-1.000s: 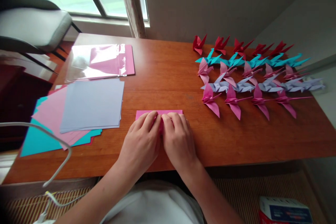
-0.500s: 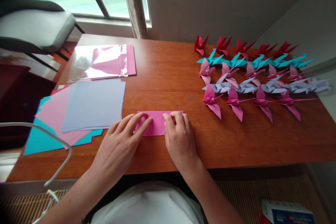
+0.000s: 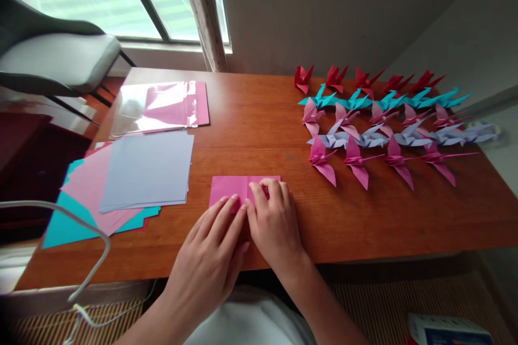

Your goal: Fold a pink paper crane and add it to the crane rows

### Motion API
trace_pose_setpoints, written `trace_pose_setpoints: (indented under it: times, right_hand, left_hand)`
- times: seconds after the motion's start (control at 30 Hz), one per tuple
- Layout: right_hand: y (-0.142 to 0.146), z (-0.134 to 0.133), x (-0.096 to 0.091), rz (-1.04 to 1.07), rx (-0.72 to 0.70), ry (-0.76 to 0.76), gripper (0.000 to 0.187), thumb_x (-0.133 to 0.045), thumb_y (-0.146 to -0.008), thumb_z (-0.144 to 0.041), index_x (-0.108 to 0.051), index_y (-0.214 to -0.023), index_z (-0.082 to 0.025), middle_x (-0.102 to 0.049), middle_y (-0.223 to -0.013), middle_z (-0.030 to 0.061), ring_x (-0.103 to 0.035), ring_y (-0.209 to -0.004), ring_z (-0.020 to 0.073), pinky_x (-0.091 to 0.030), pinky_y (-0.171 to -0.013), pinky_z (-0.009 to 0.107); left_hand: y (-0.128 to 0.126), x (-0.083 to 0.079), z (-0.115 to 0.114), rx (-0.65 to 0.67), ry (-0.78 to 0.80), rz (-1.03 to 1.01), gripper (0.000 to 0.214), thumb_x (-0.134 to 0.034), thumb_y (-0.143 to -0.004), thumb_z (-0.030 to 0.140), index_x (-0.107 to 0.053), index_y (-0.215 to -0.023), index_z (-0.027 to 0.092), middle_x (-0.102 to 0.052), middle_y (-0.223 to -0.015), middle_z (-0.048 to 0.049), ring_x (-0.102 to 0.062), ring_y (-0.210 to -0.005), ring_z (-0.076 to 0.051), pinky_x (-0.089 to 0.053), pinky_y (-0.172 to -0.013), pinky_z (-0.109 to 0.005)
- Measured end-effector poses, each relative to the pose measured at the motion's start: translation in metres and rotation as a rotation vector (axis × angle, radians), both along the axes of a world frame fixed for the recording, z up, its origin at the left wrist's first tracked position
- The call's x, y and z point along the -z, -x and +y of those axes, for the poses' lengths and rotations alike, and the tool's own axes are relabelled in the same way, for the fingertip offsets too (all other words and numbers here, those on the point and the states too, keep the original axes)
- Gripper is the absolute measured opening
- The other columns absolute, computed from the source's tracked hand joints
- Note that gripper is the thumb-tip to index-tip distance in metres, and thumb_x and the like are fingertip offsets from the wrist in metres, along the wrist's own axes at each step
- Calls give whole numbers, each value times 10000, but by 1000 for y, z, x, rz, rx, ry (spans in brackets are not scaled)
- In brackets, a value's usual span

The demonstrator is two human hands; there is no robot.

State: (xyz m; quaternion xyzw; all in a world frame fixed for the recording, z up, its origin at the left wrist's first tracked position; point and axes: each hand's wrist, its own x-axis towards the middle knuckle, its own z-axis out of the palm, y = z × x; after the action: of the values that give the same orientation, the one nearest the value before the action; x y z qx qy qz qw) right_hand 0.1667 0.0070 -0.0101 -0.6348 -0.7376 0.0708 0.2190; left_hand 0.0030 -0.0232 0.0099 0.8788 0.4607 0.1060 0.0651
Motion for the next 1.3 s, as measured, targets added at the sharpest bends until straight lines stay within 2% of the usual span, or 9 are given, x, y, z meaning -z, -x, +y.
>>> trace_pose_setpoints:
  times: [0.13, 0.23, 0.37, 0.63, 0.77, 0.87, 1.07, 1.2, 1.3]
  right_hand:
    - [-4, -6, -4, -81, 26, 14, 322, -579, -952, -275, -643, -1258, -201, -616, -1144, 132, -536, -1020, 293, -460, -885, 450]
    - [-14, -10, -2, -107, 46, 8, 333, -574, -958, -274, -642, -1278, -213, -614, -1141, 128, -534, -1018, 289, -459, -885, 446]
    - [-30, -13, 4, -136, 59, -25, 339, -571, -962, -268, -643, -1289, -219, -612, -1121, 122, -532, -991, 284, -464, -862, 438]
    - [-39, -15, 6, -171, 66, -45, 326, -570, -963, -246, -655, -1278, -219, -617, -1094, 118, -528, -962, 275, -465, -838, 418]
    - [-38, -15, 6, -176, 72, -49, 325, -582, -960, -243, -657, -1275, -222, -620, -1093, 116, -531, -959, 276, -472, -846, 424]
    - [-36, -16, 5, -172, 96, -41, 321, -587, -959, -234, -664, -1270, -221, -622, -1093, 115, -536, -963, 279, -481, -857, 429]
    - [-33, -16, 2, -149, 113, -22, 324, -581, -959, -208, -664, -1272, -201, -621, -1107, 122, -549, -970, 290, -501, -875, 443]
    - [-38, -16, 3, -90, 106, -18, 317, -555, -964, -197, -656, -1264, -175, -616, -1096, 133, -562, -979, 296, -511, -894, 458]
    - [-44, -13, 4, 13, 104, -14, 348, -553, -973, -254, -616, -1301, -155, -612, -1094, 135, -579, -1003, 298, -515, -923, 465]
  left_hand:
    - [-1, 5, -4, 8, 3, 8, 641, -521, -958, 479, -493, -1480, 109, -423, -1581, -212, -382, -1468, -384, -385, -1163, -532]
    - [2, 5, -5, 21, 12, 22, 693, -525, -940, 569, -480, -1501, 165, -390, -1600, -210, -370, -1474, -400, -365, -1164, -542]
    - [3, 3, -5, 21, 5, 37, 756, -502, -915, 657, -490, -1499, 177, -391, -1600, -203, -366, -1472, -418, -345, -1162, -562]
    - [5, 6, -5, 46, -42, 72, 775, -466, -946, 620, -433, -1519, 99, -359, -1619, -188, -315, -1507, -365, -244, -1212, -503]
    - [11, 11, -8, 72, -68, 93, 843, -491, -941, 605, -362, -1538, 25, -312, -1629, -230, -270, -1524, -368, -181, -1233, -496]
    - [18, 13, -11, 41, -87, 91, 881, -506, -933, 601, -330, -1542, -12, -307, -1623, -256, -266, -1524, -375, -160, -1238, -497]
    - [41, 14, -17, -80, -110, 88, 880, -540, -930, 542, -266, -1571, 4, -293, -1627, -269, -259, -1519, -410, -187, -1220, -550]
    - [46, 15, -18, -90, -111, 67, 862, -562, -933, 491, -247, -1578, 16, -312, -1621, -267, -274, -1509, -415, -191, -1214, -569]
    - [44, 12, -17, -75, -105, 17, 848, -586, -927, 453, -262, -1567, 2, -327, -1612, -271, -282, -1497, -423, -203, -1207, -573]
